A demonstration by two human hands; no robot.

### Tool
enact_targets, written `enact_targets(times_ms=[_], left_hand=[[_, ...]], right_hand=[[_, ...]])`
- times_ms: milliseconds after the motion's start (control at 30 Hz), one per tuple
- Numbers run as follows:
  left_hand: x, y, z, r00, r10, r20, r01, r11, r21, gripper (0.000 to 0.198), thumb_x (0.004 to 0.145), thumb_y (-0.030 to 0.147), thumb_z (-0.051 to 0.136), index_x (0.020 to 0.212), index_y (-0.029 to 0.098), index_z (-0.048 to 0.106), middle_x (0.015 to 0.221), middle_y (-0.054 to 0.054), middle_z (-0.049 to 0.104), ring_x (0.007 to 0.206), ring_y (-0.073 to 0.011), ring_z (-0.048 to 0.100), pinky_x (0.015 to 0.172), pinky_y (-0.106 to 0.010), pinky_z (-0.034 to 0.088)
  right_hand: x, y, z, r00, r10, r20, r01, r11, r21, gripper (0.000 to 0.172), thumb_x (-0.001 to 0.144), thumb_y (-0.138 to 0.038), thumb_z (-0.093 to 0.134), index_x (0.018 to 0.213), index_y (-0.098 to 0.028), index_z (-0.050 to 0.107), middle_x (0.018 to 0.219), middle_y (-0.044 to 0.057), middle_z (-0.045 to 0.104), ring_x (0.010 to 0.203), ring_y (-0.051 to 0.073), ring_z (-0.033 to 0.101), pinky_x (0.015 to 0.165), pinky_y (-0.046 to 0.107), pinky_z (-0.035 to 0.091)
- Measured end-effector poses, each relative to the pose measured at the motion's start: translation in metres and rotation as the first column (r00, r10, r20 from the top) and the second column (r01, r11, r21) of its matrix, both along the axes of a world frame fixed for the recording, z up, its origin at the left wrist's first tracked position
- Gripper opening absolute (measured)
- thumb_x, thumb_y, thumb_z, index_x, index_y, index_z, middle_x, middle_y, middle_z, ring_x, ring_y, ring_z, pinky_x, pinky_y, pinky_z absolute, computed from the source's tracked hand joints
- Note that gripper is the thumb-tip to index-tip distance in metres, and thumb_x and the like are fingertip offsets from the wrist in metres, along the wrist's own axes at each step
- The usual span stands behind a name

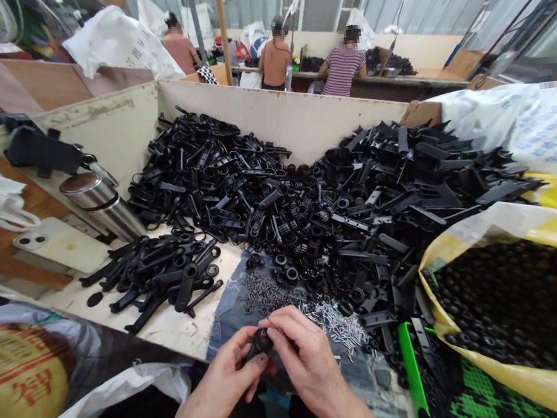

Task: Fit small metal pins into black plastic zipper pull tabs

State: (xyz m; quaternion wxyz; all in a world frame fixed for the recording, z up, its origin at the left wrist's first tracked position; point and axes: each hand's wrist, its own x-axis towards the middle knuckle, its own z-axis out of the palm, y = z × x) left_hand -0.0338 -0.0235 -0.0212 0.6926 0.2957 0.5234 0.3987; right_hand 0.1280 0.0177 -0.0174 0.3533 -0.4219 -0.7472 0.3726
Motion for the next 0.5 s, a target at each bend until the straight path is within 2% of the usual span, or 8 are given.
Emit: enact_targets(times_ms=[133, 267, 433, 500], left_hand=[[0.004, -0.006, 0.007, 0.999, -0.032, -0.034, 0.032, 0.999, -0.02, 0.029, 0.081, 0.025, 0.067, 0.108, 0.015, 0.062, 0.072, 0.0, 0.066, 0.054, -0.0082, 0.046, 0.049, -0.021, 0.031], [0.007, -0.011, 0.006, 0.998, -0.034, -0.049, 0.031, 0.998, -0.053, 0.032, 0.079, 0.027, 0.068, 0.108, 0.015, 0.062, 0.069, 0.003, 0.061, 0.054, -0.0096, 0.05, 0.048, -0.021, 0.035], [0.01, -0.015, 0.007, 0.998, -0.043, -0.05, 0.038, 0.994, -0.101, 0.037, 0.079, 0.031, 0.066, 0.113, 0.016, 0.059, 0.07, 0.004, 0.058, 0.045, -0.0046, 0.038, 0.042, -0.019, 0.022], [0.011, -0.016, 0.007, 0.998, -0.041, -0.052, 0.035, 0.994, -0.107, 0.039, 0.08, 0.033, 0.067, 0.114, 0.016, 0.06, 0.07, 0.005, 0.057, 0.044, -0.0038, 0.034, 0.042, -0.019, 0.02]], right_hand=[[0.004, -0.006, -0.008, 0.99, 0.016, 0.139, -0.042, 0.982, 0.186, 0.03, 0.104, -0.022, 0.042, 0.107, -0.021, 0.072, 0.093, 0.008, 0.068, 0.076, 0.017, 0.07, 0.067, 0.025, 0.057], [0.009, -0.008, -0.011, 0.973, 0.044, 0.226, -0.099, 0.966, 0.24, 0.032, 0.104, -0.019, 0.04, 0.109, -0.021, 0.072, 0.094, 0.008, 0.067, 0.073, 0.015, 0.07, 0.064, 0.022, 0.057], [0.013, -0.01, -0.011, 0.959, 0.101, 0.266, -0.171, 0.952, 0.255, 0.034, 0.103, -0.013, 0.037, 0.114, -0.02, 0.069, 0.096, 0.009, 0.066, 0.077, 0.015, 0.07, 0.065, 0.021, 0.058], [0.015, -0.01, -0.012, 0.953, 0.115, 0.281, -0.192, 0.945, 0.265, 0.035, 0.102, -0.011, 0.037, 0.115, -0.019, 0.068, 0.097, 0.009, 0.065, 0.076, 0.015, 0.07, 0.064, 0.021, 0.058]])
